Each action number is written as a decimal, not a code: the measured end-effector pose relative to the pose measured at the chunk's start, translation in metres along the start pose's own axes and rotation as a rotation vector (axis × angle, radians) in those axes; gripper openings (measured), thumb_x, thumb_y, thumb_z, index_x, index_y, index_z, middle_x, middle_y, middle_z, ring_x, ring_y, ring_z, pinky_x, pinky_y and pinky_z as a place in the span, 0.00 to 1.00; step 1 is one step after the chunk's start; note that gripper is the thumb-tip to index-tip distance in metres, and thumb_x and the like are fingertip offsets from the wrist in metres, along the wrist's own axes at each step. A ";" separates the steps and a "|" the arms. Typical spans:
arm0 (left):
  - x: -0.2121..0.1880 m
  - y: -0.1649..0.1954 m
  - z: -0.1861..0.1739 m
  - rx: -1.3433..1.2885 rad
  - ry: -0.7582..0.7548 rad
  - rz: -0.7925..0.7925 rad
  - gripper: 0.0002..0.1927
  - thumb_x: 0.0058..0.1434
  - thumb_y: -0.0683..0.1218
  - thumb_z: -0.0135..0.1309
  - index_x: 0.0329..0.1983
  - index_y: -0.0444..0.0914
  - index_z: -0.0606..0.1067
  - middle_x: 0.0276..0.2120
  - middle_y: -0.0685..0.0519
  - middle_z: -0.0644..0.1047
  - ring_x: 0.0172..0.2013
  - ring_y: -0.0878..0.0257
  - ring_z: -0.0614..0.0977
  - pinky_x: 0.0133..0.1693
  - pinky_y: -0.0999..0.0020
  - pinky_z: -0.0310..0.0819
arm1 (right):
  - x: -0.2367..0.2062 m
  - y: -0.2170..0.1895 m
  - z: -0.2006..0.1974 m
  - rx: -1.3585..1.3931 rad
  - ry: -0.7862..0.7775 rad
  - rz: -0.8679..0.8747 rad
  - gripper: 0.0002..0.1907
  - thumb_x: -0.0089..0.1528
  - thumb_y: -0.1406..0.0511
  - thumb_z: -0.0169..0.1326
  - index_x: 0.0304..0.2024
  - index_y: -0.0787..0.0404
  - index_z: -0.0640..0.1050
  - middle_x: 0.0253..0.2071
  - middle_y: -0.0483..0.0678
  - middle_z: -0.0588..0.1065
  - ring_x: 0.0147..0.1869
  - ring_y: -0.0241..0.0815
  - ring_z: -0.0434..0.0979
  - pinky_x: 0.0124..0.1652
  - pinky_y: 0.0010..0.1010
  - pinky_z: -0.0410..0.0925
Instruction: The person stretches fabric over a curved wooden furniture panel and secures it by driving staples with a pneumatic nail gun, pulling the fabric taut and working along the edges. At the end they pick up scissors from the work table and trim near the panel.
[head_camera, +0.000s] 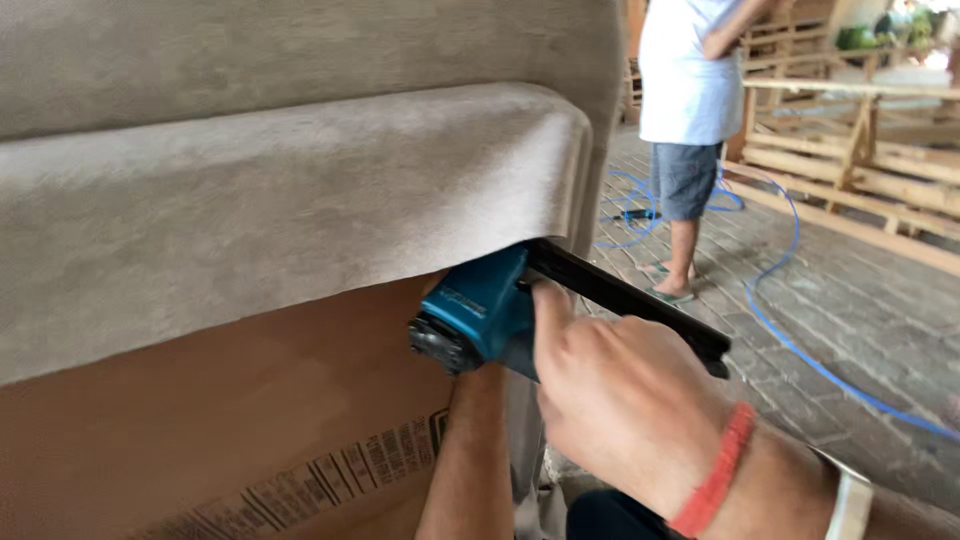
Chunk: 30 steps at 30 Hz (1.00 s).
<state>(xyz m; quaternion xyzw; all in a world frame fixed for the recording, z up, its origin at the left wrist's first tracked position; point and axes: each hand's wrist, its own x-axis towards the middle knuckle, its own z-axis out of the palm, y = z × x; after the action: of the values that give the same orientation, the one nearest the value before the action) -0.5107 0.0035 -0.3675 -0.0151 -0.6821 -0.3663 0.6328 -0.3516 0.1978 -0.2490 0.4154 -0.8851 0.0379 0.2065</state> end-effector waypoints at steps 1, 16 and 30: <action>0.001 0.001 -0.001 -0.046 -0.013 -0.009 0.04 0.62 0.37 0.59 0.38 0.33 0.82 0.32 0.45 0.81 0.32 0.56 0.81 0.37 0.64 0.78 | -0.001 -0.002 0.000 0.039 0.058 -0.001 0.34 0.52 0.65 0.58 0.57 0.76 0.64 0.26 0.58 0.77 0.27 0.56 0.81 0.27 0.44 0.74; -0.043 -0.021 -0.110 -0.332 0.077 -0.146 0.08 0.65 0.32 0.53 0.45 0.28 0.81 0.38 0.45 0.82 0.39 0.60 0.83 0.44 0.67 0.80 | -0.002 -0.015 0.075 0.130 0.027 0.042 0.31 0.50 0.68 0.57 0.53 0.78 0.67 0.26 0.61 0.79 0.32 0.56 0.83 0.32 0.44 0.76; -0.018 0.033 -0.155 -0.248 -0.231 -0.186 0.08 0.68 0.35 0.56 0.49 0.31 0.80 0.41 0.44 0.84 0.43 0.60 0.87 0.45 0.66 0.86 | -0.015 -0.005 0.144 0.217 -0.091 -0.033 0.35 0.51 0.66 0.58 0.58 0.77 0.66 0.29 0.60 0.79 0.35 0.57 0.83 0.36 0.45 0.75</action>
<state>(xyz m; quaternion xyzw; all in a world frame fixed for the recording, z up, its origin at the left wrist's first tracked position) -0.3594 -0.0447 -0.3783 -0.0720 -0.6983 -0.5003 0.5069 -0.3874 0.1703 -0.3868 0.4512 -0.8772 0.1110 0.1208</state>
